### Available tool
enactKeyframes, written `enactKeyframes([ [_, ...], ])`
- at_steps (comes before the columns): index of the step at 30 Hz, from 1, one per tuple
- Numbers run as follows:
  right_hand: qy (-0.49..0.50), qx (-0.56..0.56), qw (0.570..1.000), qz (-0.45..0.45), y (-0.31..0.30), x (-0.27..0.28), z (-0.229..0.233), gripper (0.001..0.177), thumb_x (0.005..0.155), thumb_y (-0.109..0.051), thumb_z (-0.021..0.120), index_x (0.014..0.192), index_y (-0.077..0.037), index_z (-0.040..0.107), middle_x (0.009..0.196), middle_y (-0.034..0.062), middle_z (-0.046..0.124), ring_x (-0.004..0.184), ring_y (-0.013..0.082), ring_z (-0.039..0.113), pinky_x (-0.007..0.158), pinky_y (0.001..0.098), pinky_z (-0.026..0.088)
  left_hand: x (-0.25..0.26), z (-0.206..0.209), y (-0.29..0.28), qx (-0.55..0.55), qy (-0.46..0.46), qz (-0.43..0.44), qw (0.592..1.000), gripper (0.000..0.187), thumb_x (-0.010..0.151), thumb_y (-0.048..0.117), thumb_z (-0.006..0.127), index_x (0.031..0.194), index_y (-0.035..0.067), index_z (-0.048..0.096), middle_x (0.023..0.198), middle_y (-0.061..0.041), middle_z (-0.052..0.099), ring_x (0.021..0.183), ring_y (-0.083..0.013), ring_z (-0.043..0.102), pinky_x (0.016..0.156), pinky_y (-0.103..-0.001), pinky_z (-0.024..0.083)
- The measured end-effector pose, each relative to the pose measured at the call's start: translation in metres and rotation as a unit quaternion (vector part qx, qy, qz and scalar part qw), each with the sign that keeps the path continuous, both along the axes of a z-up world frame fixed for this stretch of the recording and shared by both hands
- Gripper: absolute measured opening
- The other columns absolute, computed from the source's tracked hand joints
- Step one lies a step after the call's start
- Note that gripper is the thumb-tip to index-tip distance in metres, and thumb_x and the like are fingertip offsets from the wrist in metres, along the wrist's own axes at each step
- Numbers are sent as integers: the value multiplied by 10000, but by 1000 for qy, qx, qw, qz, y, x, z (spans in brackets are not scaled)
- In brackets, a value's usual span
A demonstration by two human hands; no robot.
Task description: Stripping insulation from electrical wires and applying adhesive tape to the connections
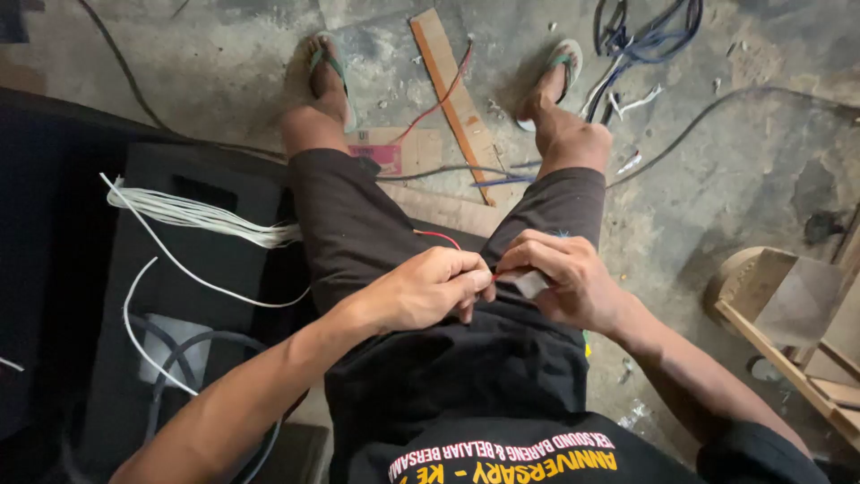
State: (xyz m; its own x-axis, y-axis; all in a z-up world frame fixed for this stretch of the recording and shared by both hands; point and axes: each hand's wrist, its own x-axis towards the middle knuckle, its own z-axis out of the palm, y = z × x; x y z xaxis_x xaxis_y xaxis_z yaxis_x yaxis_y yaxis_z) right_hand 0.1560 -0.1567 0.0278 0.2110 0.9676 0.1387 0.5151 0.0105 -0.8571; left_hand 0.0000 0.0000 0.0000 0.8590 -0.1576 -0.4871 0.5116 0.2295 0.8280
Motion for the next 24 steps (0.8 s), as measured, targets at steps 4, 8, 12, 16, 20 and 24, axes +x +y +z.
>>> enactKeyframes([
  [4, -14, -11, 1000, 6, -11, 6, -15, 120, 889, -4, 615, 944, -91, 676, 739, 68, 572, 539, 328, 550, 484, 350, 494, 13, 13, 9, 81, -40, -24, 996, 233, 980, 213, 570, 812, 100, 686, 666, -62, 727, 706, -204, 712, 695, -339, 548],
  [8, -10, -40, 999, -35, -22, 8, -25, 184, 804, 25, 588, 936, -83, 658, 717, 73, 549, 565, 353, 584, 496, 367, 497, 25, 10, 1, 336, -181, 9, 924, 131, 911, 215, 641, 813, 128, 637, 703, -104, 693, 764, -361, 728, 676, -444, 543],
  [12, 248, -162, 933, -203, -44, 23, -59, 303, 1038, -162, 505, 780, -21, 576, 477, 70, 461, 277, 172, 486, 270, 283, 392, 35, -9, -20, 608, -367, 134, 691, 102, 987, 102, 537, 944, 114, 629, 834, -37, 623, 857, -231, 691, 918, -368, 505],
  [16, 294, -143, 915, -235, -43, 32, -40, 303, 1027, -145, 539, 751, -21, 565, 476, 64, 472, 303, 148, 510, 287, 276, 377, 27, -26, -21, 619, -361, 147, 681, 38, 947, 157, 646, 912, 147, 657, 811, -15, 619, 797, -222, 670, 919, -383, 518],
  [20, 209, -102, 938, -255, -29, 10, -25, 126, 927, -144, 716, 917, -20, 700, 550, 86, 517, 369, 144, 505, 333, 262, 396, 20, -21, -17, 546, -298, 195, 758, 80, 883, 192, 746, 888, 158, 674, 784, 4, 649, 781, -212, 689, 857, -368, 524],
  [24, 25, -10, 992, -126, -11, 4, -12, 271, 869, -80, 785, 1140, -65, 788, 961, 95, 719, 570, 149, 581, 547, 268, 501, 17, -14, -12, 485, -252, 162, 821, 72, 961, 219, 674, 923, 162, 697, 800, -8, 681, 828, -232, 721, 897, -381, 504],
])
